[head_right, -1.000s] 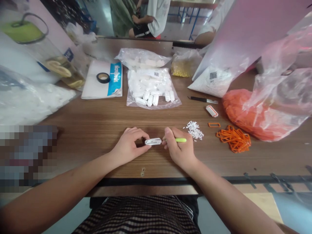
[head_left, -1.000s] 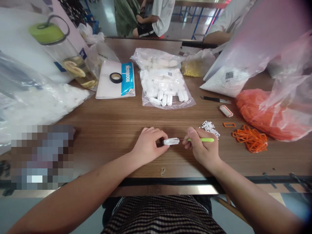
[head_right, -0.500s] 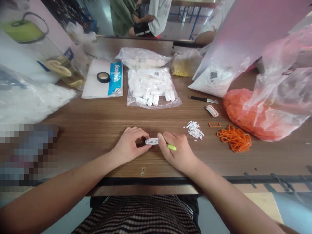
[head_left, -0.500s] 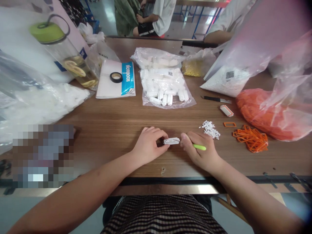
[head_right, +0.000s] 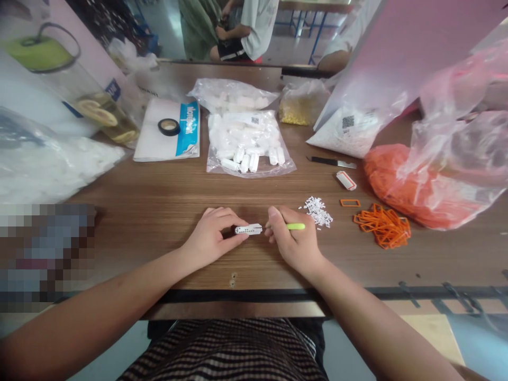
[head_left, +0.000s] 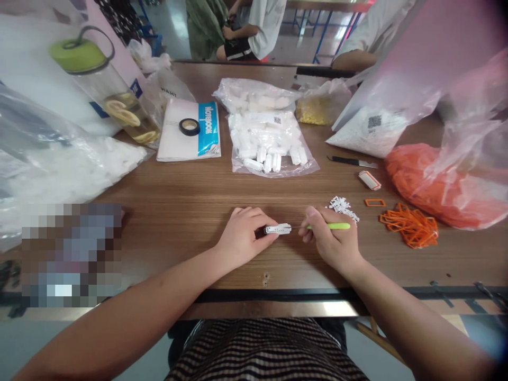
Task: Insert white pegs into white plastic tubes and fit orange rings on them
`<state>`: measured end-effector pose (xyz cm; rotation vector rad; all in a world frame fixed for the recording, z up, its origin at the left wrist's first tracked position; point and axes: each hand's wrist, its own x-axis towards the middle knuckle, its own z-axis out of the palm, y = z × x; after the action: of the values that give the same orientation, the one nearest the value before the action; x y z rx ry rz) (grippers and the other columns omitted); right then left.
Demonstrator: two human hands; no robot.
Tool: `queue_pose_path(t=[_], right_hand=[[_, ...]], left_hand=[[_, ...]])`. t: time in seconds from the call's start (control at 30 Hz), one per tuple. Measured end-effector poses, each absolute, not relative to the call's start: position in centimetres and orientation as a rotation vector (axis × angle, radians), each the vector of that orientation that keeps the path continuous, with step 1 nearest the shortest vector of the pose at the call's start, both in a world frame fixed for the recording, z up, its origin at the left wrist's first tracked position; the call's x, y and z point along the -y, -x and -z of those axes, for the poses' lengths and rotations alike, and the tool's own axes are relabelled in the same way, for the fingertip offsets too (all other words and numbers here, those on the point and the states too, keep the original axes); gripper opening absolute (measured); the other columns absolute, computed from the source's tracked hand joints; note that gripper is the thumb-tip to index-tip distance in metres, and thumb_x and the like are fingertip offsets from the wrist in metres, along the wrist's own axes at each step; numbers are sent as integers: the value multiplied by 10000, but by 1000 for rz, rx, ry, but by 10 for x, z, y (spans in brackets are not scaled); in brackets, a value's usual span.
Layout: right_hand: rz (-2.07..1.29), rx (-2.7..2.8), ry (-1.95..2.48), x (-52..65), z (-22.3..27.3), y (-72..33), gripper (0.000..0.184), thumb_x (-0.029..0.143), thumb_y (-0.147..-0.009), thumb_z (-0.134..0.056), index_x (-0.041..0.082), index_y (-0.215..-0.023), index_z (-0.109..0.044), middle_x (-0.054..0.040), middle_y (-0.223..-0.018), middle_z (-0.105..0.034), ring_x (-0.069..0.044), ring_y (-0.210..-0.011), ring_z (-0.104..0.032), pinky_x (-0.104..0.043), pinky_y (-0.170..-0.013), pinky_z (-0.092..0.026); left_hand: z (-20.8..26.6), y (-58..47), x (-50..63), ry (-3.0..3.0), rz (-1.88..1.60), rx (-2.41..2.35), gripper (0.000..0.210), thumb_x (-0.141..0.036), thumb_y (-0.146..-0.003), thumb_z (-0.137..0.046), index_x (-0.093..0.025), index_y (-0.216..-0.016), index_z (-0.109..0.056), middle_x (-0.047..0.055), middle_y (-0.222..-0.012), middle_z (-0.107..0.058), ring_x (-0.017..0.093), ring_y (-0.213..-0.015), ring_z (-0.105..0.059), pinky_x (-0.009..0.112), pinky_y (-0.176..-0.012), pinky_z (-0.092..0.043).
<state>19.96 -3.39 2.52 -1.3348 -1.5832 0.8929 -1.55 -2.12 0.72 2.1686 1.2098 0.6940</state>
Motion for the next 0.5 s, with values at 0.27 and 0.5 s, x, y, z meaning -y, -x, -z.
queue_pose_path(t=[0.27, 0.5], right_hand=[[-920, 1569, 1302, 34, -23, -197, 420, 367, -983, -498, 175, -632, -629, -9, -583, -642, -83, -441, -586, -207, -426, -462], [-905, 1552, 1354, 32, -24, -194, 421, 390, -983, -493, 174, -644, -618, -9, -581, -641, -89, -432, -584, -214, -420, -456]], left_hand=[[-9, 15, 21, -2160, -692, -1214, 118, -316, -868, -682, -284, -977, -711, -10, -896, -681, 195, -863, -596, 383, -817, -357], [-7, 15, 21, -2158, -702, -1213, 123, -310, -863, -687, -283, -980, -711, -13, -896, -678, 193, -868, -597, 381, -817, -356]])
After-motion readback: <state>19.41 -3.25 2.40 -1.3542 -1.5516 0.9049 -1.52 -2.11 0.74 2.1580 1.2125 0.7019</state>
